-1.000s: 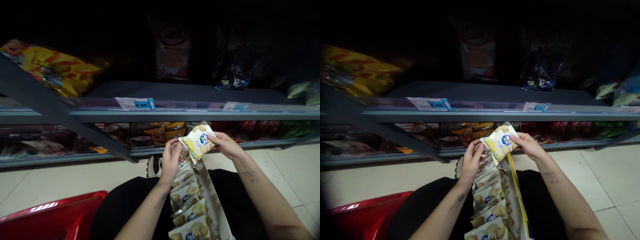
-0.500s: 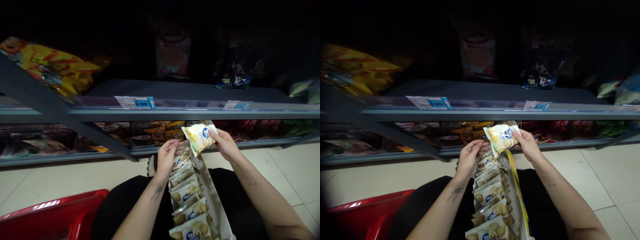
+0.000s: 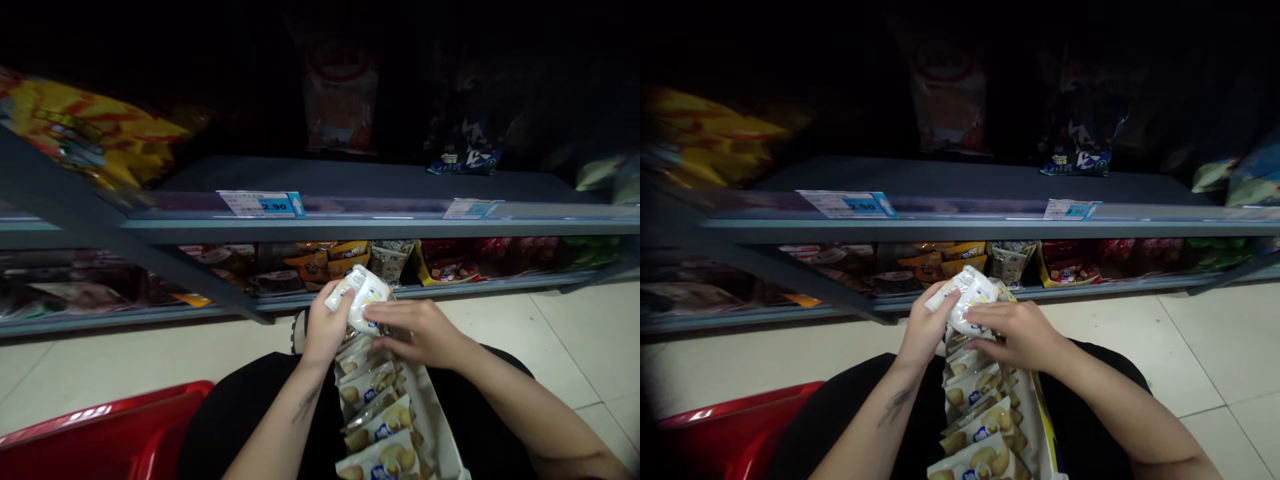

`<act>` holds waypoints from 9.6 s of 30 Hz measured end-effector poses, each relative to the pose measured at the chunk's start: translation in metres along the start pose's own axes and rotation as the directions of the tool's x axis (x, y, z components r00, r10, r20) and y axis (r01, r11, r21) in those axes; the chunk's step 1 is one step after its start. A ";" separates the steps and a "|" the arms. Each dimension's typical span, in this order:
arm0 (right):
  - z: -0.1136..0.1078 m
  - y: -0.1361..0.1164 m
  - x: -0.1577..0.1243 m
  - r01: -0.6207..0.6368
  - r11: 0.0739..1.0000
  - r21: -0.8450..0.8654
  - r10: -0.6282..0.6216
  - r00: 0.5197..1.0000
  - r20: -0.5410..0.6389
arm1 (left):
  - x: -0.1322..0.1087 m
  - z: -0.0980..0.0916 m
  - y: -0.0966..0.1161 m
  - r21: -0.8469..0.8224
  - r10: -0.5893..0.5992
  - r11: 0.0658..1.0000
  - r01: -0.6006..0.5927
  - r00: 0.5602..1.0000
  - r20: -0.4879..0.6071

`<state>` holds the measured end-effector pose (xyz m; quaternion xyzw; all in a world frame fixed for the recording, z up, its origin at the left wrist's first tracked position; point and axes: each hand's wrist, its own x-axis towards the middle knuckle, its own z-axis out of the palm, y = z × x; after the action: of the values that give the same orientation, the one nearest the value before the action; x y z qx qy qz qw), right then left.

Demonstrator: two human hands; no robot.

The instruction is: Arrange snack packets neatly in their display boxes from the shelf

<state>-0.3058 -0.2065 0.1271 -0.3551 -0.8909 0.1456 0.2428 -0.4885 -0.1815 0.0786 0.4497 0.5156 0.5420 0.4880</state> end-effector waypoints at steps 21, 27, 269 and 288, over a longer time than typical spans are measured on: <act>0.002 0.073 -0.003 -0.746 0.666 0.011 0.616 0.558 0.557 | 0.002 0.022 -0.049 0.061 -0.285 0.957 0.283 0.880 0.380; 0.002 0.070 -0.002 -0.752 0.659 0.017 0.617 0.553 0.559 | -0.001 0.015 -0.036 0.357 -0.188 0.931 0.077 0.938 0.289; 0.004 0.028 0.005 -0.404 0.648 0.646 0.458 0.884 0.093 | 0.000 0.000 0.005 0.003 0.190 0.980 -0.200 0.921 -0.341; -0.016 0.037 -0.001 -0.364 0.829 0.424 0.350 0.930 0.113 | -0.007 -0.005 0.006 0.256 0.458 0.879 -0.403 0.863 -0.213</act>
<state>-0.2755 -0.1802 0.1246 -0.4490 -0.7567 0.3902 0.2712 -0.4931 -0.1891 0.0841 0.5239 0.5148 0.6379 0.2315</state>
